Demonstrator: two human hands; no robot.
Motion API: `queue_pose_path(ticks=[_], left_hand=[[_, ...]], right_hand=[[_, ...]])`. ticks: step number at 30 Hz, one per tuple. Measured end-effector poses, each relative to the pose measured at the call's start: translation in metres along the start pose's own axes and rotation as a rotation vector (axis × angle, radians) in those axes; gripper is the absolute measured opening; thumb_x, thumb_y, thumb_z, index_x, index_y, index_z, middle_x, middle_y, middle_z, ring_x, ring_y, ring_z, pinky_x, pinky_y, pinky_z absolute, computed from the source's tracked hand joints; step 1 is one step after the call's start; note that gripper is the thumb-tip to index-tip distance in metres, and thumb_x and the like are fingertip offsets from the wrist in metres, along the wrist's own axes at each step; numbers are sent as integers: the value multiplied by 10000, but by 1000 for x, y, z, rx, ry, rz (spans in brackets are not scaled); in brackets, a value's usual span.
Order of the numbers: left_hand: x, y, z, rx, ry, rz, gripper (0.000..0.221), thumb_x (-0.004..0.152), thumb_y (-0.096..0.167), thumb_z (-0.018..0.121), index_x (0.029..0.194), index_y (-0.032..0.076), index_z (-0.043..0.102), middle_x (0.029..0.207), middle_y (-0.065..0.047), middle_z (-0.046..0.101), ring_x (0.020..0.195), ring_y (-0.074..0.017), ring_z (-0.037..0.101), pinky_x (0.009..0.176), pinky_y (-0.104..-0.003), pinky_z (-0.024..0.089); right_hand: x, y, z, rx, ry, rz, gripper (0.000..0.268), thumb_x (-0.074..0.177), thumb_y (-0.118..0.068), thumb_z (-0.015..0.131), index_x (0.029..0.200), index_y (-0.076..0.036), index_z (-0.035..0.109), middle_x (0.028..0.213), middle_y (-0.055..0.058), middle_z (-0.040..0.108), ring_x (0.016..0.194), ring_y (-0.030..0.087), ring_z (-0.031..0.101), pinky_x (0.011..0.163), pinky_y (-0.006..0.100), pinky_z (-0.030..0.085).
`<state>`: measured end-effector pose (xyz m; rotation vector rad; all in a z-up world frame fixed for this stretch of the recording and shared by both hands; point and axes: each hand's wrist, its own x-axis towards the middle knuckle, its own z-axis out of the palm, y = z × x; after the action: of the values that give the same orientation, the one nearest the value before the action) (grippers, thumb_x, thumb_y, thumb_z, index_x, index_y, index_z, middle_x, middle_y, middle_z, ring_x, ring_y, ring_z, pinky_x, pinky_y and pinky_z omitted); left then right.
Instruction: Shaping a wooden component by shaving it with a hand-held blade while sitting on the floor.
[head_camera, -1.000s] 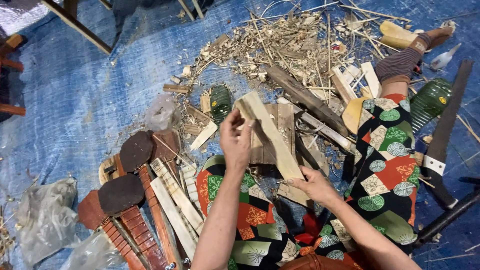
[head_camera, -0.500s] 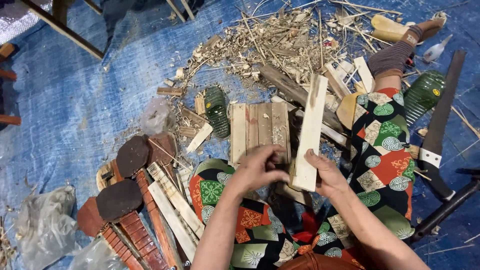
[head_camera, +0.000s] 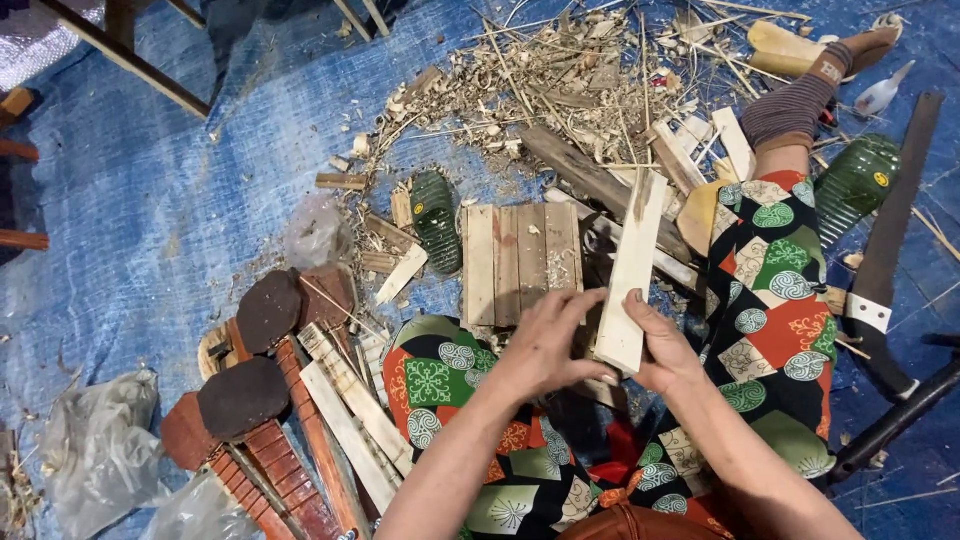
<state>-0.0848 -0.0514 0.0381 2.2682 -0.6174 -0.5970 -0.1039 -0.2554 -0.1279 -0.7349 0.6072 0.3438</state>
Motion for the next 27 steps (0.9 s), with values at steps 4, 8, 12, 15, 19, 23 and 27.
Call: queue_pose_path(ticks=[4,8,12,15,19,23,27], left_hand=[[6,3,46,-28,226,195,1006,716,473,823,1559,147,380,1398,-278,467,1329,-420,473,1113,-579,368],[15,-1,87,-263,637,391,901,696,449,857,1451,126,488,1372,-197,482,1275,-403,531,1048,-526,439],[21,-5,95,-279,754,448,787,739,333,882,1390,72,526,1357,-194,531,1222,-390,585,1005,-477,511],[25,-15,89,-309,845,505,521,837,97,811,1263,-45,548,1272,-269,595,1158,-394,629,973,-473,553],[18,-26,54,-323,932,425,641,770,129,881,1286,-29,534,1211,-204,671,1142,-372,673,948,-457,578],[6,-40,24,-362,1045,306,804,658,212,976,1328,35,567,1224,-137,717,1118,-292,698,928,-428,587],[-2,-57,-1,-444,1128,285,799,673,202,962,1340,53,549,1243,-126,704,1148,-267,665,982,-419,549]], right_hand=[[-10,-6,13,56,-85,13,417,918,-460,732,1112,-92,703,1013,135,764,863,265,761,686,434,645],[19,1,-16,174,-171,64,404,942,-470,710,1091,-94,710,1015,173,767,846,289,768,692,475,653],[8,-1,-4,160,-140,36,368,947,-438,718,1046,-83,719,951,131,773,830,252,770,710,408,652],[-3,-5,5,43,-104,-42,411,937,-451,726,1102,-75,706,970,113,760,848,240,759,749,407,643],[-11,-16,4,-331,-6,-144,433,995,-431,658,1131,-22,696,899,128,692,812,254,693,702,396,596],[25,-7,-54,-1405,136,-184,685,839,-507,776,1387,-125,623,1308,280,654,1234,458,621,1020,552,519],[42,26,-79,-1502,81,-26,797,863,-394,772,1550,-233,402,1321,274,651,1220,458,635,1020,535,546]])
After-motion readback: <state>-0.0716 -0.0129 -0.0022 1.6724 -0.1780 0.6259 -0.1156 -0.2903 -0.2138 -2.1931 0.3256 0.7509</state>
